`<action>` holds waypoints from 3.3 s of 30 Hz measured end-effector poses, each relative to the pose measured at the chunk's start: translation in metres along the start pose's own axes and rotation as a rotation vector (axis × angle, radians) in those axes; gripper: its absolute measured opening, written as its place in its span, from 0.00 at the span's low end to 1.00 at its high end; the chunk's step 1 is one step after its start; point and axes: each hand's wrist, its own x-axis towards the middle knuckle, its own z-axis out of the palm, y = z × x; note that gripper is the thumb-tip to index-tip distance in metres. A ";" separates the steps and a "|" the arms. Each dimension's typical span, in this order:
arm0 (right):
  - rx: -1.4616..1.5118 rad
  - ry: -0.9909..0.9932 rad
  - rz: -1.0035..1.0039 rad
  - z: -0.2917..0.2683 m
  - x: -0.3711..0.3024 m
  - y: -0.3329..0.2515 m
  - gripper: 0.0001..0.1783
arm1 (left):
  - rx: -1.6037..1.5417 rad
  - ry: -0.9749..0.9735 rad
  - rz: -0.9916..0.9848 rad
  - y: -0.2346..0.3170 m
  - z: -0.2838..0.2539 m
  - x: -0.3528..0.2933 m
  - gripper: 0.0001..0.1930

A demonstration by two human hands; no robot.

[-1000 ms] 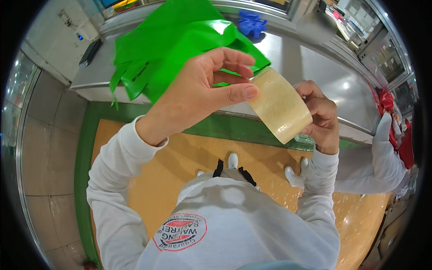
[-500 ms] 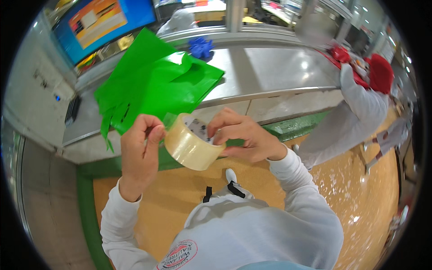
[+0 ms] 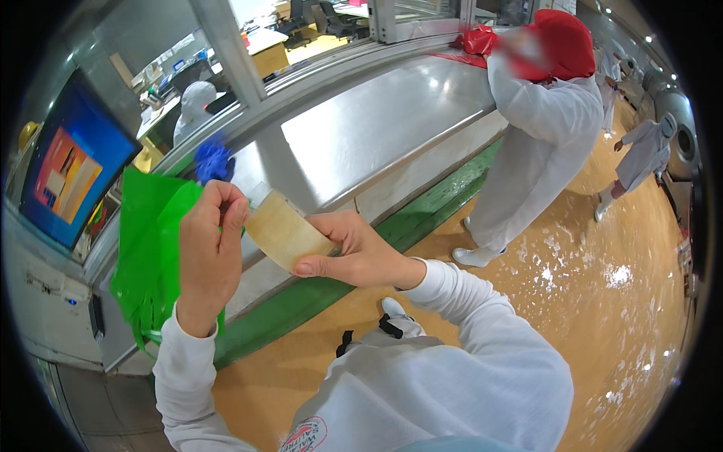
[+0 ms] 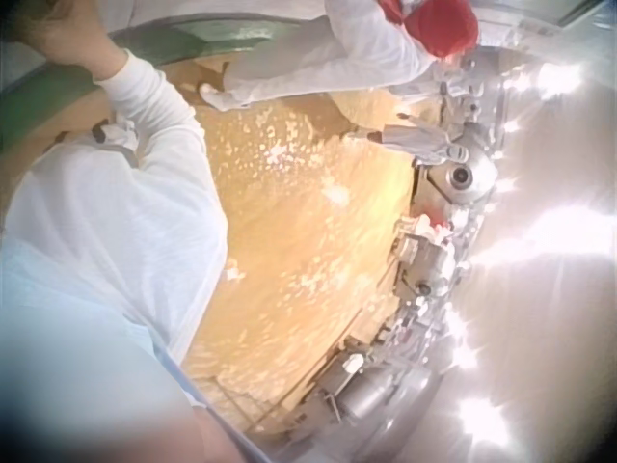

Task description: The person folds a green plastic bag, writes on it with a marker, and seals it with clear tape. They then put on blue gloves and walk through a cleanroom area.

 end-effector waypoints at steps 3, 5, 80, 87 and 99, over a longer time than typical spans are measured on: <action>-0.052 0.097 -0.026 -0.055 0.012 -0.010 0.14 | -0.271 -0.009 -0.035 -0.001 0.045 0.053 0.08; -0.158 0.069 -0.136 -0.098 0.020 -0.013 0.13 | -0.369 -0.022 -0.029 0.001 0.072 0.087 0.09; -0.569 -0.030 0.144 -0.223 0.076 0.007 0.08 | -0.669 0.233 0.152 -0.043 0.125 0.221 0.07; -0.594 -0.012 -0.058 -0.283 0.075 -0.004 0.10 | -0.293 0.076 0.016 -0.014 0.113 0.239 0.10; -0.586 0.147 -0.140 -0.384 0.058 -0.007 0.08 | -0.208 0.186 0.207 0.015 0.233 0.325 0.08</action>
